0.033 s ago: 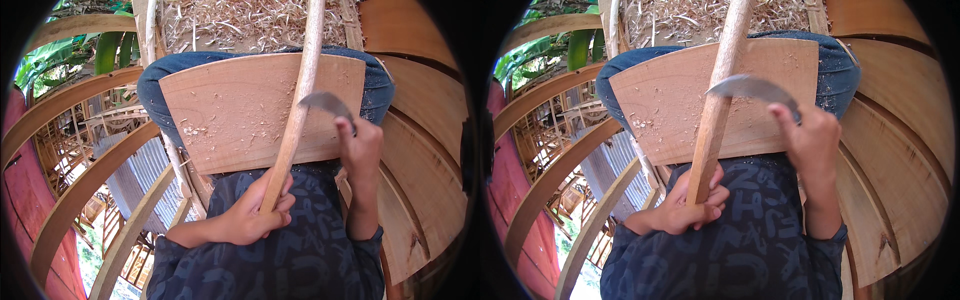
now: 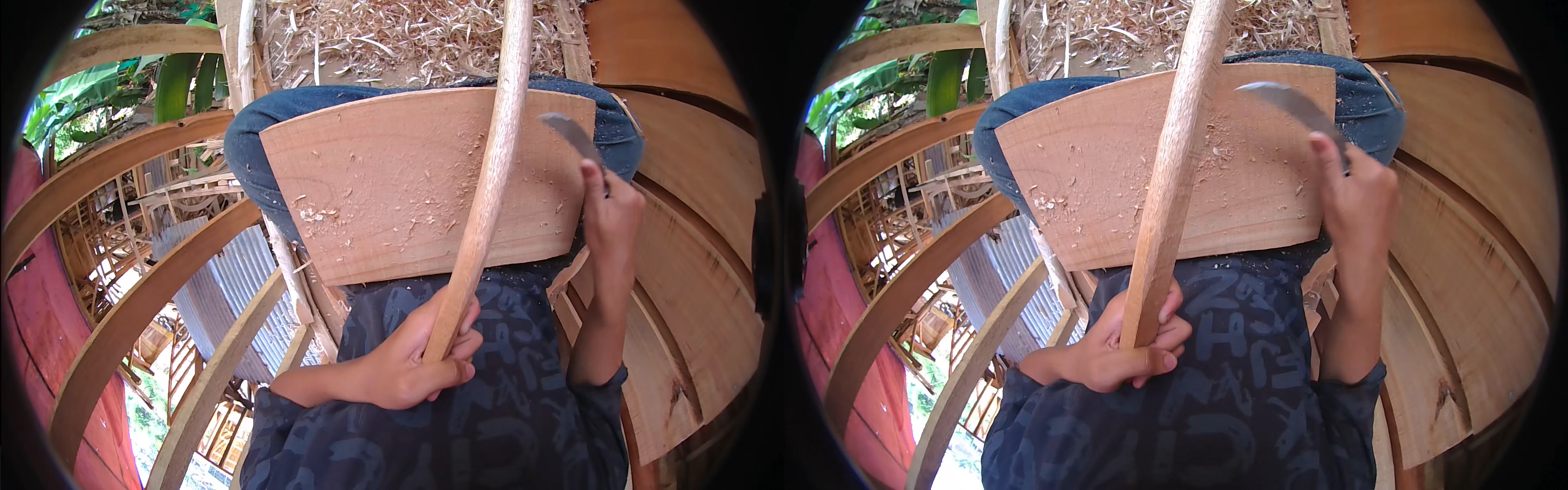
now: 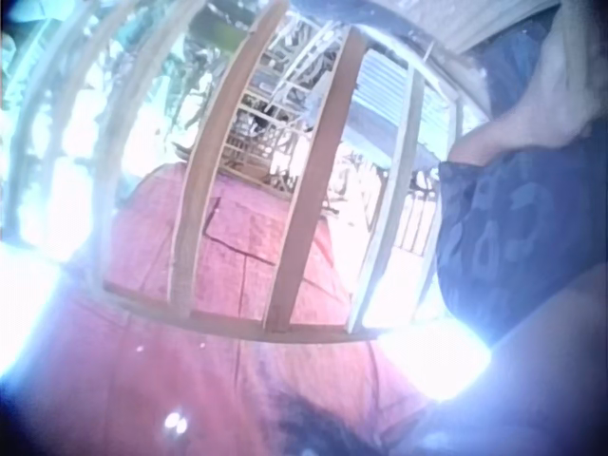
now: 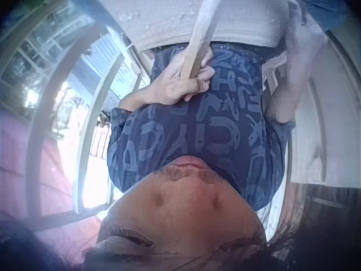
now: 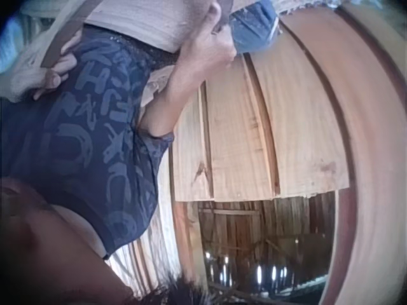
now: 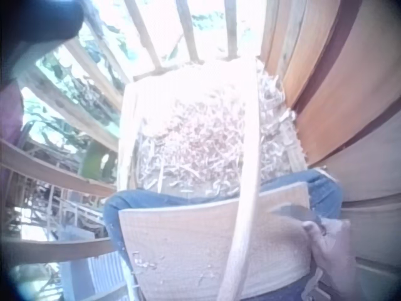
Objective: The person carves a long wooden stick using a curved knife while sitting on the floor. They hold the stick with the left hand and shave off thin layers with the right hand, producing wood shavings.
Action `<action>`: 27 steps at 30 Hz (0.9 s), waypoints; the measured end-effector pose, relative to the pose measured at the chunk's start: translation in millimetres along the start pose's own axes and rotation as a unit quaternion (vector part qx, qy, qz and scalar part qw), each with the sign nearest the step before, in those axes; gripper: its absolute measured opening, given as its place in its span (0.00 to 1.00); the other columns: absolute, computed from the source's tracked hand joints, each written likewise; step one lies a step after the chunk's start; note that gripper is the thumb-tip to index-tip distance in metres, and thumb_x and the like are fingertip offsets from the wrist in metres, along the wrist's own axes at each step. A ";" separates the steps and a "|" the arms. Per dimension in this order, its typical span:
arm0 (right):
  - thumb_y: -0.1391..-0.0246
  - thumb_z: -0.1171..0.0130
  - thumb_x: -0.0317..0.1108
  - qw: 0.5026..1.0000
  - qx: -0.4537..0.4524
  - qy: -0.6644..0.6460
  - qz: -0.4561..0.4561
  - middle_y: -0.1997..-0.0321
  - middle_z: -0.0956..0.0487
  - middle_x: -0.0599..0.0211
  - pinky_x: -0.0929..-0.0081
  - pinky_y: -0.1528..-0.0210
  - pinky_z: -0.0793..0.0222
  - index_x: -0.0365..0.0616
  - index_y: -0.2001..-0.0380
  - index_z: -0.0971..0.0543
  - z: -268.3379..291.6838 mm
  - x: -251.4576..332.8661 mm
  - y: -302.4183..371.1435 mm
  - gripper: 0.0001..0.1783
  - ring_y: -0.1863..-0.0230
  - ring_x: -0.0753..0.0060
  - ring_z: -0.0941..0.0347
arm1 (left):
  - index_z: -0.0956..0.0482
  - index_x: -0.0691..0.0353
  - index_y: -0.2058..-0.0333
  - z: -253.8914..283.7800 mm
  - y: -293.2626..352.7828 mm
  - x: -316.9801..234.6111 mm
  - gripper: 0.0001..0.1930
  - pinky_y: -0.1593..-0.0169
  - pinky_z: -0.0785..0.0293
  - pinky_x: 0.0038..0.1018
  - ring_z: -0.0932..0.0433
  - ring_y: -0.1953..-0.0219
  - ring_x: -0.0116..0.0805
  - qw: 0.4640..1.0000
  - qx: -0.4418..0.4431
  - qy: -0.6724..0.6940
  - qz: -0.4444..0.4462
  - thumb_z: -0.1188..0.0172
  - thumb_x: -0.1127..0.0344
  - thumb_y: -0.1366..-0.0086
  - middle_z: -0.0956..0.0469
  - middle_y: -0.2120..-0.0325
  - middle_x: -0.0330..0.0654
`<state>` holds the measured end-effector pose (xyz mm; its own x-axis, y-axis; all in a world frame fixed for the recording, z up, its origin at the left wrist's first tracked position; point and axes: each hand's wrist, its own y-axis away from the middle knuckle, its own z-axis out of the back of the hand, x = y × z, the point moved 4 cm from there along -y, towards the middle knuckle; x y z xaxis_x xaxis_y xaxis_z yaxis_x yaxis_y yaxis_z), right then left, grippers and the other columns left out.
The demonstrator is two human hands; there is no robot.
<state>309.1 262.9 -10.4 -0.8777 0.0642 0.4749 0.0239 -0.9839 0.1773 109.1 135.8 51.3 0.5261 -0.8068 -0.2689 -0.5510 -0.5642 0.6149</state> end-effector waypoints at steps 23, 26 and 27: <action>0.54 0.43 0.63 0.999 -0.009 -0.026 0.038 0.90 0.37 0.60 0.68 0.82 0.43 0.36 0.87 0.30 -4.3 13.0 10.1 0.35 0.88 0.64 0.39 | 0.47 0.65 0.44 5.7 -2.8 0.0 0.28 0.72 0.43 0.18 0.43 0.75 0.19 0.991 -0.064 -0.114 0.003 0.48 0.79 0.44 0.44 0.77 0.31; 0.48 0.49 0.62 0.996 -0.039 -0.060 -0.057 0.89 0.38 0.61 0.71 0.82 0.45 0.35 0.84 0.28 20.3 -35.7 -0.7 0.35 0.85 0.77 0.44 | 0.45 0.59 0.60 11.4 -4.3 -5.2 0.17 0.79 0.45 0.16 0.44 0.80 0.18 0.987 -0.076 -0.140 -0.018 0.47 0.78 0.44 0.45 0.80 0.31; 0.49 0.48 0.62 0.996 -0.001 -0.083 -0.027 0.89 0.38 0.61 0.71 0.82 0.44 0.35 0.84 0.29 19.6 -28.8 9.0 0.35 0.86 0.75 0.43 | 0.45 0.56 0.68 14.6 -4.8 -5.0 0.15 0.83 0.46 0.15 0.45 0.82 0.18 0.984 -0.089 -0.157 -0.016 0.47 0.78 0.44 0.46 0.82 0.31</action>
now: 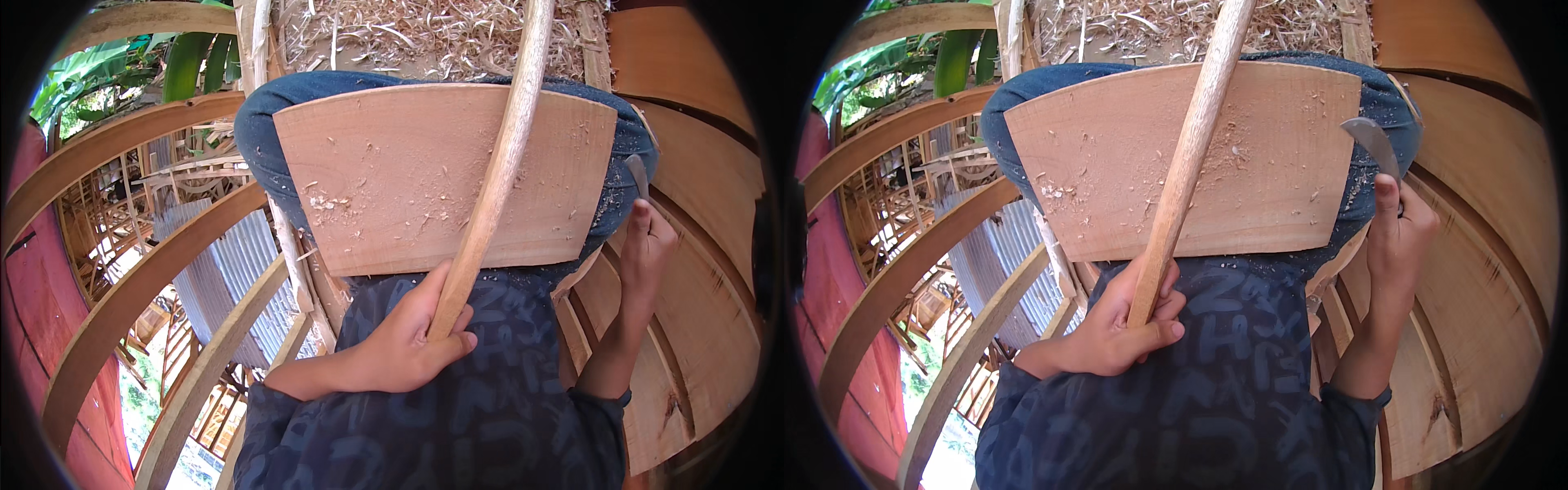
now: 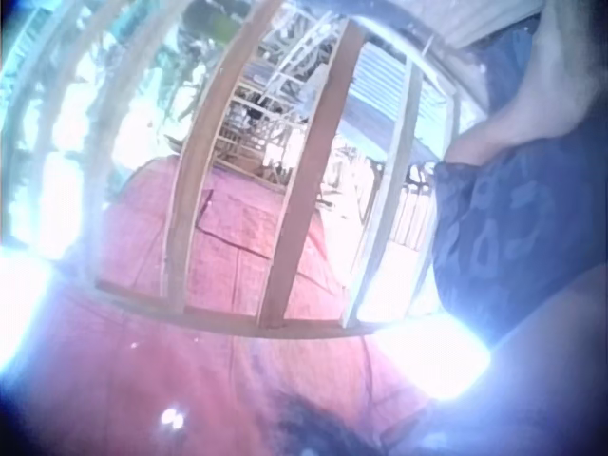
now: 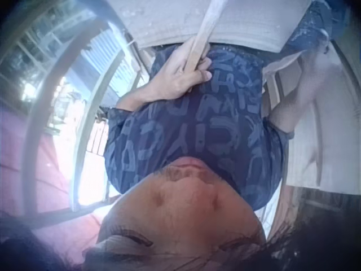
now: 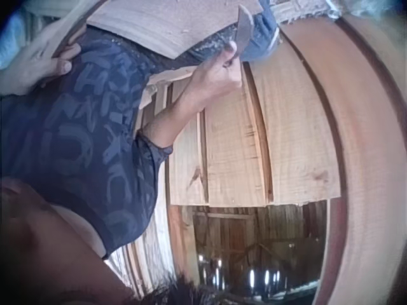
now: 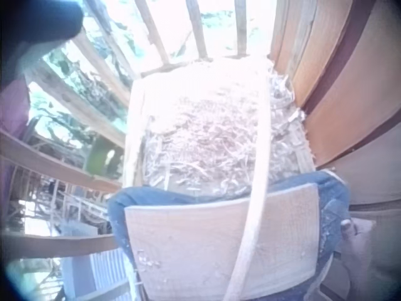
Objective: The person carves a long wooden stick using a curved knife while sitting on the floor. They hold the stick with the left hand and shave off thin layers with the right hand, producing wood shavings.
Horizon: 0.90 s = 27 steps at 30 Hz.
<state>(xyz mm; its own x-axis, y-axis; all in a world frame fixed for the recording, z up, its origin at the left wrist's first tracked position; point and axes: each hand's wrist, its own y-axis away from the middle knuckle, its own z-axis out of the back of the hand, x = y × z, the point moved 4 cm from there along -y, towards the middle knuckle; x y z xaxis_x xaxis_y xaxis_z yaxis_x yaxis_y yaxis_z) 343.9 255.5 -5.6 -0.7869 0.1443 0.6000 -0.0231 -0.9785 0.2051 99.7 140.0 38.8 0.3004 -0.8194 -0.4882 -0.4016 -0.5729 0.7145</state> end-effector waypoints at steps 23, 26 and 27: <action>0.52 0.41 0.58 0.990 0.095 -0.087 0.061 0.88 0.34 0.61 0.71 0.81 0.41 0.35 0.80 0.25 -23.8 49.7 29.4 0.30 0.86 0.68 0.37 | 0.42 0.60 0.61 -2.7 -11.4 6.4 0.16 0.84 0.46 0.18 0.42 0.90 0.22 0.947 0.166 0.272 0.037 0.53 0.82 0.48 0.43 0.84 0.34; 0.61 0.37 0.59 0.960 0.196 -0.059 0.191 0.89 0.34 0.60 0.67 0.83 0.39 0.42 0.89 0.33 -44.3 92.9 56.9 0.31 0.85 0.54 0.32 | 0.43 0.59 0.64 -5.9 -9.3 4.5 0.15 0.84 0.46 0.18 0.42 0.90 0.22 0.929 0.175 0.305 0.114 0.53 0.82 0.48 0.43 0.84 0.34; 0.64 0.37 0.63 0.962 0.172 -0.044 0.205 0.90 0.34 0.61 0.67 0.85 0.41 0.43 0.90 0.33 -49.1 91.4 54.9 0.32 0.87 0.57 0.33 | 0.43 0.59 0.63 -1.2 -4.2 7.0 0.15 0.84 0.46 0.18 0.42 0.90 0.21 0.934 0.166 0.301 0.093 0.53 0.81 0.47 0.43 0.85 0.35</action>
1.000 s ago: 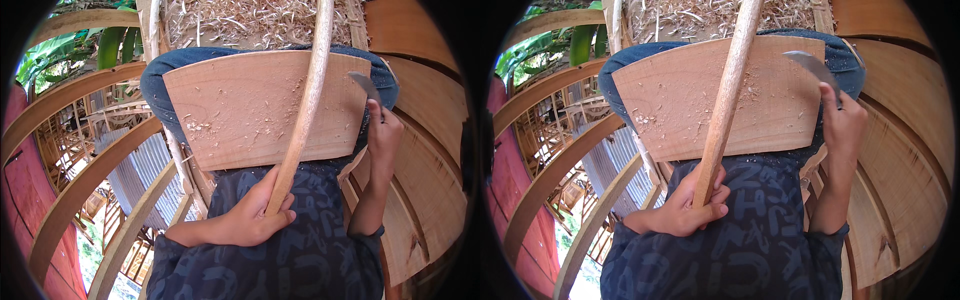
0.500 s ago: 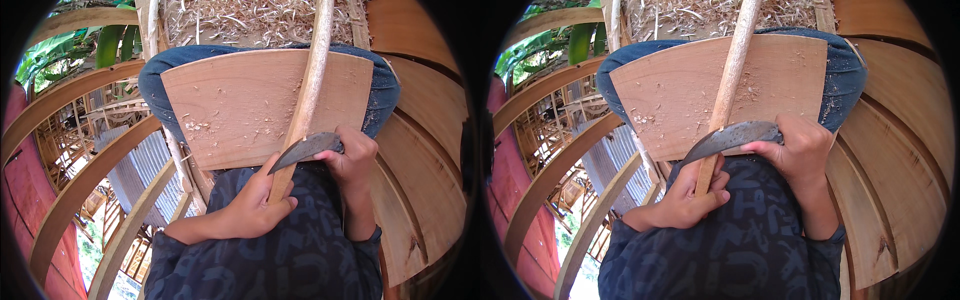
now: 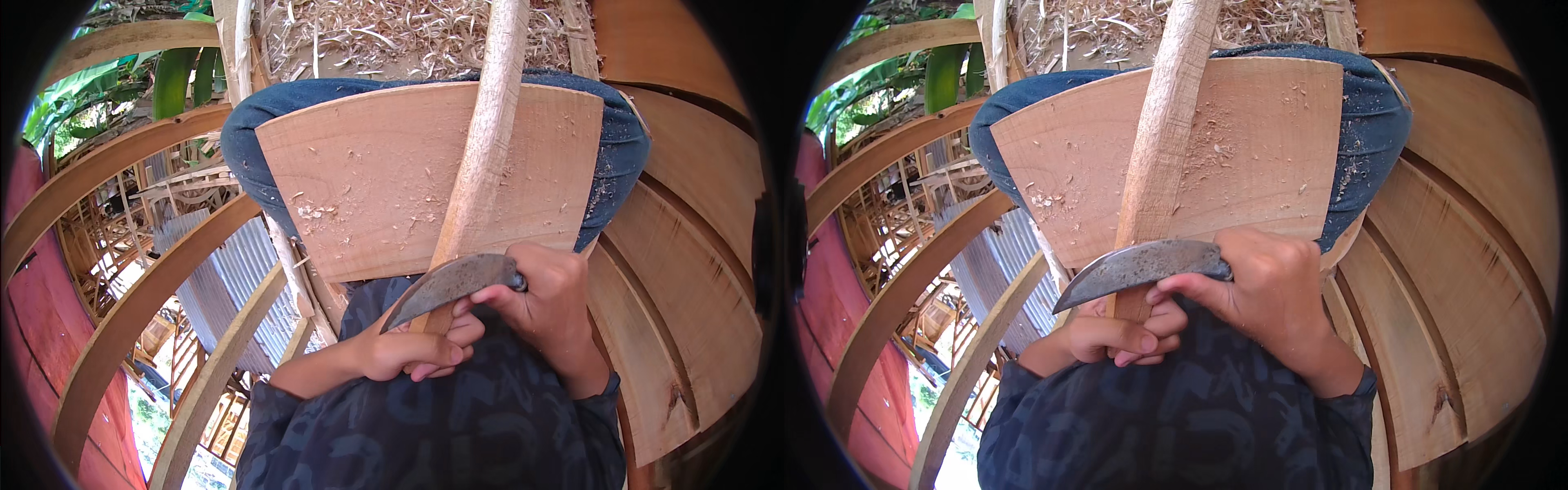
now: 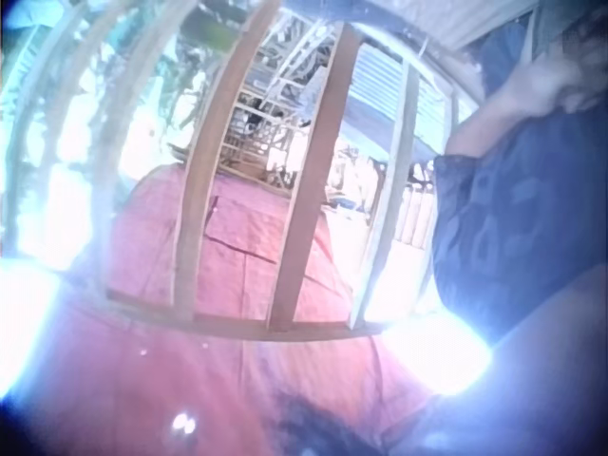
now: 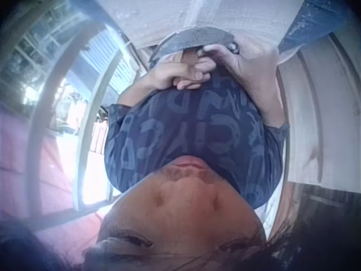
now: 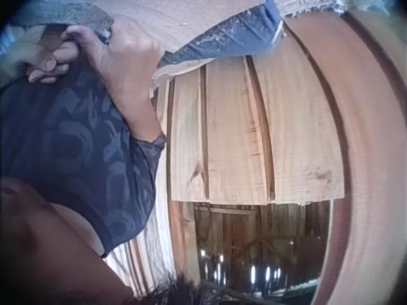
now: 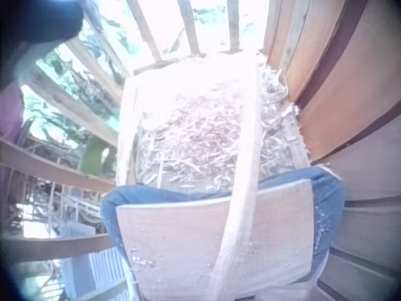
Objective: The person carves a long wooden stick using a curved knife while sitting on the floor. They hold the stick with the left hand and shave off thin layers with the right hand, producing wood shavings.
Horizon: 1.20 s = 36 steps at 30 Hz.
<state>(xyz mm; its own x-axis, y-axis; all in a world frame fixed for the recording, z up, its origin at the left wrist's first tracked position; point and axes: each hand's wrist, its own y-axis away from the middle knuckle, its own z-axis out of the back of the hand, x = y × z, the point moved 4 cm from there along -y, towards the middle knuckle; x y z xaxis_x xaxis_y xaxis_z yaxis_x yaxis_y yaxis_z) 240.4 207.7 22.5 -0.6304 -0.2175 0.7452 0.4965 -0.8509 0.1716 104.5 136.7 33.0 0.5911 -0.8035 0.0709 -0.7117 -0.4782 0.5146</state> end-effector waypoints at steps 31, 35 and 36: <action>0.70 0.40 0.67 0.988 -0.079 0.129 0.013 0.91 0.39 0.60 0.68 0.86 0.44 0.42 0.92 0.37 19.4 -13.5 -12.2 0.36 0.88 0.56 0.37 | 0.46 0.57 0.66 -5.9 -4.6 -2.5 0.15 0.82 0.47 0.18 0.43 0.89 0.21 0.987 -0.054 -0.139 -0.067 0.48 0.76 0.46 0.43 0.85 0.32; 0.70 0.41 0.69 0.983 -0.098 0.155 0.001 0.91 0.40 0.60 0.68 0.86 0.44 0.43 0.92 0.39 17.1 -12.4 -15.1 0.37 0.88 0.57 0.37 | 0.45 0.59 0.65 -5.5 -1.5 -5.4 0.13 0.84 0.46 0.17 0.41 0.88 0.20 0.986 -0.038 -0.138 -0.083 0.51 0.77 0.46 0.43 0.84 0.33; 0.67 0.42 0.69 0.983 -0.095 0.157 0.003 0.91 0.39 0.59 0.67 0.85 0.43 0.42 0.91 0.38 15.6 -11.8 -15.8 0.38 0.87 0.56 0.36 | 0.45 0.61 0.64 -4.7 0.2 -7.1 0.13 0.84 0.46 0.17 0.40 0.88 0.20 0.986 -0.030 -0.137 -0.092 0.52 0.77 0.46 0.42 0.84 0.33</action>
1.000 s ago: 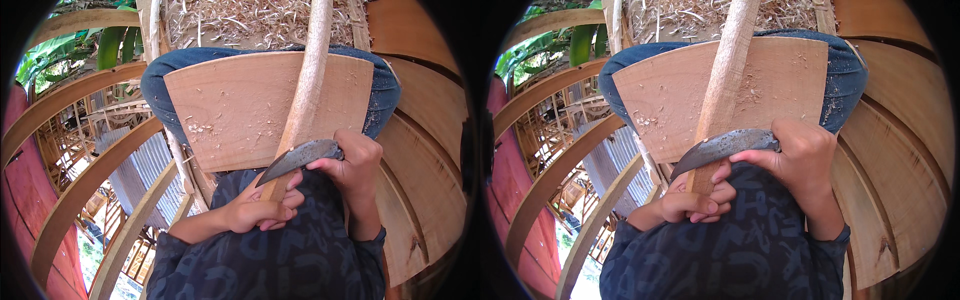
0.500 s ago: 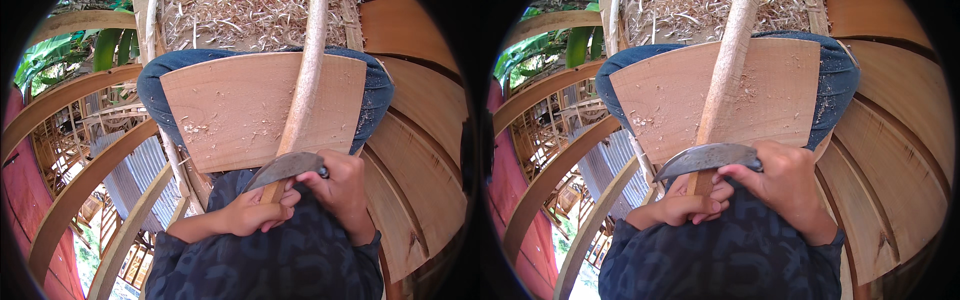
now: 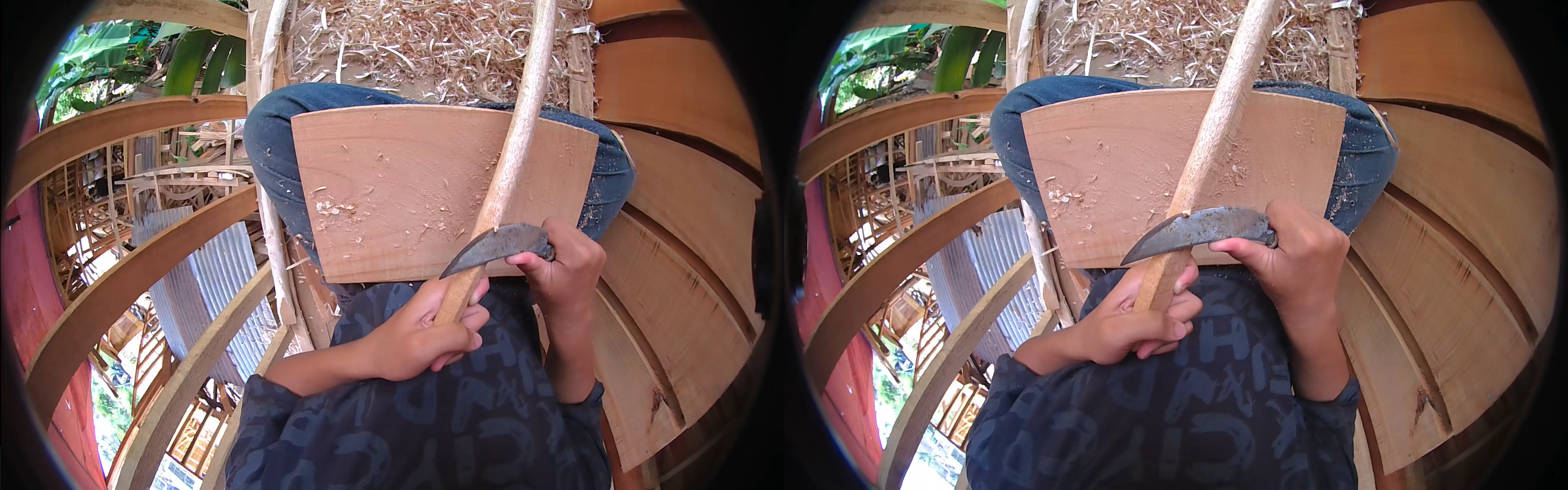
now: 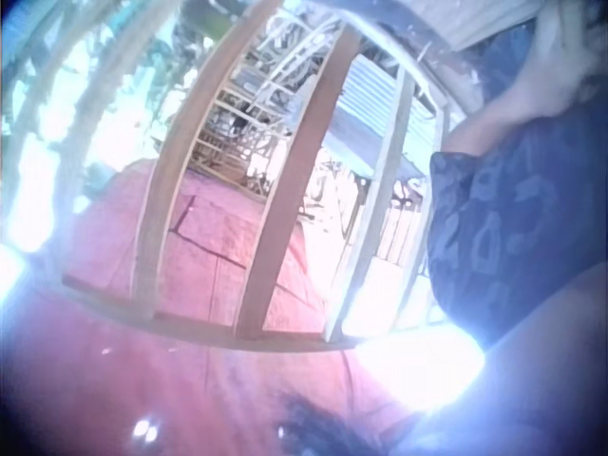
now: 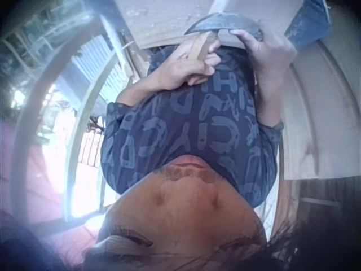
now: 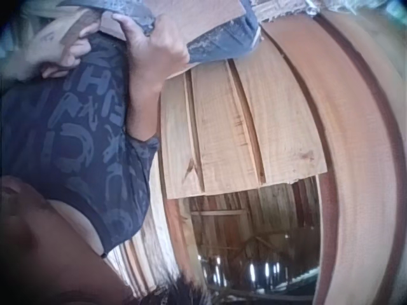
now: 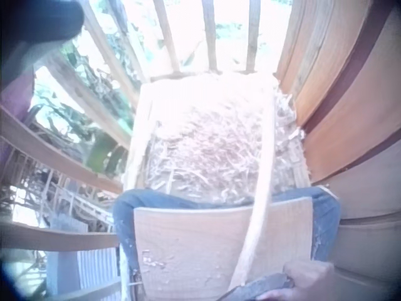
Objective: The person carves a long wooden stick using a curved knife while sitting on the floor. They hold the stick with the left hand and shave off thin layers with the right hand, producing wood shavings.
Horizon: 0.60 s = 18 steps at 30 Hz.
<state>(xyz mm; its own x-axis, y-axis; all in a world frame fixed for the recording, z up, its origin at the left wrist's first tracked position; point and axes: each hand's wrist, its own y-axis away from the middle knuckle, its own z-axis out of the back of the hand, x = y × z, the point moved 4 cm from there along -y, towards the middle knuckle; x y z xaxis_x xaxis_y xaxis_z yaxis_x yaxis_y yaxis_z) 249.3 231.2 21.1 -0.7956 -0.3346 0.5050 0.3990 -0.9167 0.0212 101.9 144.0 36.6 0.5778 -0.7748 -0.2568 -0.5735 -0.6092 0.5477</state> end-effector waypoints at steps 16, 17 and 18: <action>0.50 0.47 0.59 0.976 0.086 -0.197 0.021 0.88 0.33 0.55 0.66 0.82 0.40 0.39 0.84 0.29 -21.6 19.6 7.6 0.31 0.84 0.52 0.31 | 0.44 0.59 0.66 8.4 0.6 -12.6 0.13 0.82 0.44 0.19 0.40 0.88 0.21 0.999 0.029 0.027 -0.007 0.51 0.79 0.46 0.43 0.83 0.32; 0.51 0.47 0.61 0.984 0.085 -0.153 0.039 0.88 0.34 0.56 0.67 0.82 0.40 0.40 0.84 0.29 -19.8 21.1 6.6 0.31 0.84 0.51 0.32 | 0.44 0.60 0.66 9.1 0.0 -12.8 0.13 0.82 0.44 0.19 0.40 0.87 0.21 1.000 0.020 0.008 -0.018 0.51 0.79 0.46 0.43 0.83 0.32; 0.52 0.47 0.62 0.989 0.083 -0.111 0.053 0.88 0.34 0.56 0.67 0.83 0.40 0.40 0.85 0.30 -20.1 24.2 5.9 0.32 0.84 0.50 0.32 | 0.44 0.60 0.65 12.5 2.6 -12.0 0.13 0.82 0.44 0.19 0.40 0.87 0.21 1.000 0.008 -0.012 -0.025 0.51 0.79 0.46 0.43 0.83 0.32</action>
<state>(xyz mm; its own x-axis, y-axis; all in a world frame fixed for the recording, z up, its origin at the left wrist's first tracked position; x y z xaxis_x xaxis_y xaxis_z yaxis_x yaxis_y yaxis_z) 223.2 213.3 16.1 -0.6330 -0.3538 0.6886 0.5584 -0.8247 0.0896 86.2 149.5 31.2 0.5915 -0.7472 -0.3031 -0.5540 -0.6497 0.5206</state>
